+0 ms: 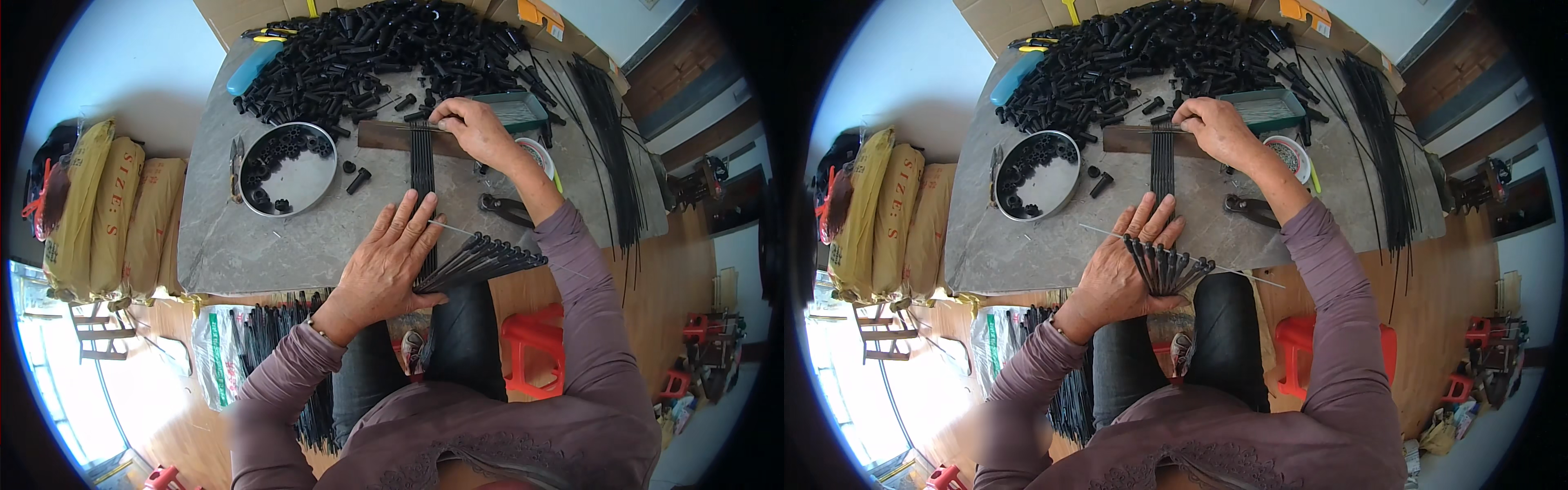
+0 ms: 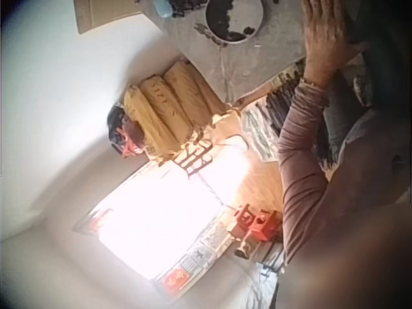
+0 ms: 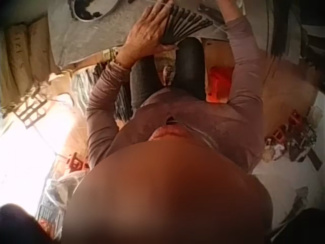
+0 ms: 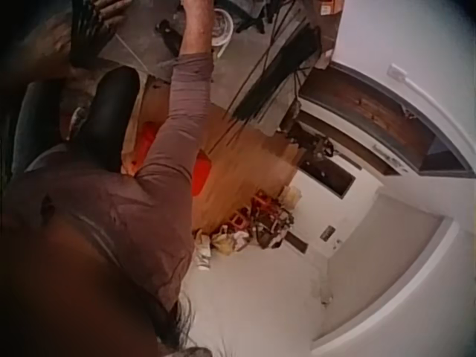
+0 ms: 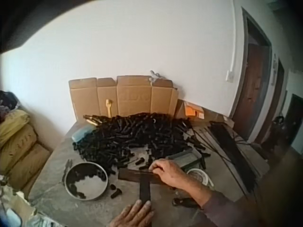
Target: Assembling bundles of wires into a fixture using zip ties and wire cutters at a workbench.
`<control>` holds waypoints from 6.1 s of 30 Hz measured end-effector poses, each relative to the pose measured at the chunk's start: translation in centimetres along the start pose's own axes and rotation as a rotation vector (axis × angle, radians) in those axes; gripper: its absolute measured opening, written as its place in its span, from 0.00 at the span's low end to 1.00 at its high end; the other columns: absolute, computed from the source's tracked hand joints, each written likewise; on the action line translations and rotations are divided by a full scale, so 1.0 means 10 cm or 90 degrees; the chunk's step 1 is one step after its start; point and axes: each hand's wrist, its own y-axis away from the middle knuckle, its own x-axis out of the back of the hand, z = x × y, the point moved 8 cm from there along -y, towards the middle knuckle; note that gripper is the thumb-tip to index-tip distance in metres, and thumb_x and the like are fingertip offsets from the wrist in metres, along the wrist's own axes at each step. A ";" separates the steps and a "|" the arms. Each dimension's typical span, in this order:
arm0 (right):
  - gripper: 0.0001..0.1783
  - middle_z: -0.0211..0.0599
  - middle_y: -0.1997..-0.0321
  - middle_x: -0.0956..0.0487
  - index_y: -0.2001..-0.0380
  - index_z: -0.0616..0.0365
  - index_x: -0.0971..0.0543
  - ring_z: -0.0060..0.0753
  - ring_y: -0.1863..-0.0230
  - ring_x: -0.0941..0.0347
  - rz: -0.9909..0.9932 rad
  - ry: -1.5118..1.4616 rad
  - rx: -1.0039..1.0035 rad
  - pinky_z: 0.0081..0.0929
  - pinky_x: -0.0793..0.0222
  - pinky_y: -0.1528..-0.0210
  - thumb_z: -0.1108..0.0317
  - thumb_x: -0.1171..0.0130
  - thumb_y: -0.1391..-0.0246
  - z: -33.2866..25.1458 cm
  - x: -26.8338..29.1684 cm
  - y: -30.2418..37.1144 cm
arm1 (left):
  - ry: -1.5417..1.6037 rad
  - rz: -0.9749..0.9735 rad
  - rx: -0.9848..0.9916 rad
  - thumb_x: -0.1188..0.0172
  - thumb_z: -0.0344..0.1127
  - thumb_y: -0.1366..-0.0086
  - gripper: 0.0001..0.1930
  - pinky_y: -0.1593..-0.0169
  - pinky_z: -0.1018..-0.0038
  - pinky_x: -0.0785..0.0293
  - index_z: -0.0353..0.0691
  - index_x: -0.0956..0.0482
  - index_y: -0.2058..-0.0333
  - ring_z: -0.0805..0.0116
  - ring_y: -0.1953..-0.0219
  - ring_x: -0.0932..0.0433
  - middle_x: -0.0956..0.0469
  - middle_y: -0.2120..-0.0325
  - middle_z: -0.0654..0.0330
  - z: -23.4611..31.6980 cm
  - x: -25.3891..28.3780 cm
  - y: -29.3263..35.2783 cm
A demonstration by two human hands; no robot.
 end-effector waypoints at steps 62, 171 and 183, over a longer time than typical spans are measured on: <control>0.12 0.42 0.63 0.26 0.60 0.57 0.26 0.50 0.61 0.27 0.061 0.031 0.111 0.40 0.31 0.60 0.74 0.47 0.49 -0.57 -0.18 0.89 | -0.058 0.029 -0.057 0.36 0.65 0.55 0.52 0.33 0.56 0.52 0.33 0.41 0.39 0.47 0.32 0.53 0.48 0.35 0.45 0.08 0.00 0.03; 0.15 0.33 0.62 0.23 0.56 0.58 0.26 0.27 0.60 0.25 0.267 -0.744 -0.051 0.32 0.29 0.53 0.59 0.52 0.37 -0.71 0.68 2.91 | 1.039 0.213 0.399 0.53 0.46 0.29 0.18 0.70 0.73 0.24 0.34 0.29 0.58 0.69 0.75 0.23 0.25 0.73 0.59 1.09 -0.81 0.92; 0.07 0.25 0.67 0.24 0.61 0.59 0.24 0.18 0.66 0.28 0.109 -0.725 -0.225 0.16 0.30 0.60 0.68 0.44 0.40 -0.65 -0.47 3.04 | 1.004 0.254 0.373 0.54 0.41 0.29 0.18 0.69 0.73 0.20 0.37 0.34 0.47 0.66 0.72 0.20 0.23 0.67 0.55 1.21 -0.65 0.88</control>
